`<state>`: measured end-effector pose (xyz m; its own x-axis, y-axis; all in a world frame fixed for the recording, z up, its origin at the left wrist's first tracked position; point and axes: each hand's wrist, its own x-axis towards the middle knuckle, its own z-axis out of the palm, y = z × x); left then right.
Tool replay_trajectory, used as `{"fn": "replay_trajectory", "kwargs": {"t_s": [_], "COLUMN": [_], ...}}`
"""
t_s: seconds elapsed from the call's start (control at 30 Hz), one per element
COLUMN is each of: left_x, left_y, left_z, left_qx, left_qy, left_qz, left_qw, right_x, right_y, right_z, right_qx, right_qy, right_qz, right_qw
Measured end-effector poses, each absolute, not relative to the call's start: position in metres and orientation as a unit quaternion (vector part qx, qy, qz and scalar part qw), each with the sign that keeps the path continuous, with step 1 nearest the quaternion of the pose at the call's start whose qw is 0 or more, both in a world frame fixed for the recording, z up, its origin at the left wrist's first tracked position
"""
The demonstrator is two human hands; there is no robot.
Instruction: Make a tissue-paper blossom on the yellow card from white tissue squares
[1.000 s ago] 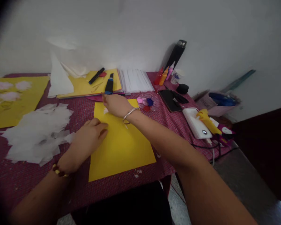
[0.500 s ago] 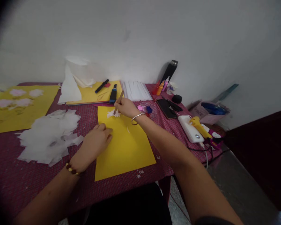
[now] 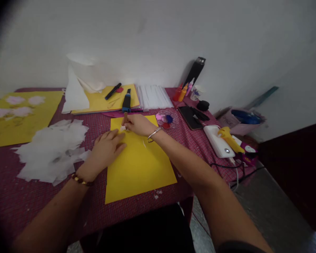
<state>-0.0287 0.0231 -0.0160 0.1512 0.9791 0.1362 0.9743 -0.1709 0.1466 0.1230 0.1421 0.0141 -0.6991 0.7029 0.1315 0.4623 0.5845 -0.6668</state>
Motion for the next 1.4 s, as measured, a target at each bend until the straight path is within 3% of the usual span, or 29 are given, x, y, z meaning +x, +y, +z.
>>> {"fn": "replay_trajectory", "kwargs": {"t_s": [0.2, 0.33, 0.5, 0.57, 0.63, 0.7, 0.87, 1.0, 1.1, 1.27, 1.4], "left_x": [-0.032, -0.032, -0.069, -0.089, -0.106, -0.117, -0.124, -0.123, -0.121, -0.1, -0.066], "left_y": [0.025, 0.029, 0.024, 0.015, 0.006, -0.001, -0.005, 0.0, 0.002, 0.002, 0.007], "left_z": [-0.017, -0.018, 0.017, 0.037, 0.048, 0.046, 0.019, 0.011, 0.019, 0.046, 0.051], "left_qx": [0.765, 0.756, 0.622, 0.546, 0.569, 0.645, 0.746, 0.728, 0.723, 0.628, 0.542], "left_qy": [0.636, 0.636, 0.627, 0.65, 0.653, 0.652, 0.66, 0.679, 0.669, 0.652, 0.58], "left_qz": [0.095, 0.138, 0.386, 0.466, 0.431, 0.313, 0.023, -0.011, 0.047, 0.269, 0.376], "left_qw": [0.031, 0.068, 0.267, 0.249, 0.253, 0.248, 0.093, 0.093, 0.165, 0.33, 0.478], "right_x": [0.121, 0.122, 0.138, 0.147, 0.153, 0.156, 0.158, 0.16, 0.161, 0.16, 0.162], "right_y": [0.144, 0.14, 0.122, 0.116, 0.112, 0.111, 0.108, 0.104, 0.102, 0.1, 0.096], "right_z": [0.016, 0.018, 0.012, 0.002, -0.01, -0.02, -0.029, -0.028, -0.029, -0.027, -0.017], "right_qx": [-0.383, -0.382, -0.369, -0.381, -0.388, -0.391, -0.372, -0.364, -0.355, -0.334, -0.325], "right_qy": [-0.819, -0.752, -0.611, -0.574, -0.55, -0.525, -0.501, -0.514, -0.516, -0.508, -0.504], "right_qz": [0.313, 0.38, 0.551, 0.598, 0.621, 0.632, 0.653, 0.649, 0.651, 0.663, 0.665], "right_qw": [0.292, 0.379, 0.434, 0.409, 0.402, 0.415, 0.429, 0.426, 0.428, 0.436, 0.445]}}
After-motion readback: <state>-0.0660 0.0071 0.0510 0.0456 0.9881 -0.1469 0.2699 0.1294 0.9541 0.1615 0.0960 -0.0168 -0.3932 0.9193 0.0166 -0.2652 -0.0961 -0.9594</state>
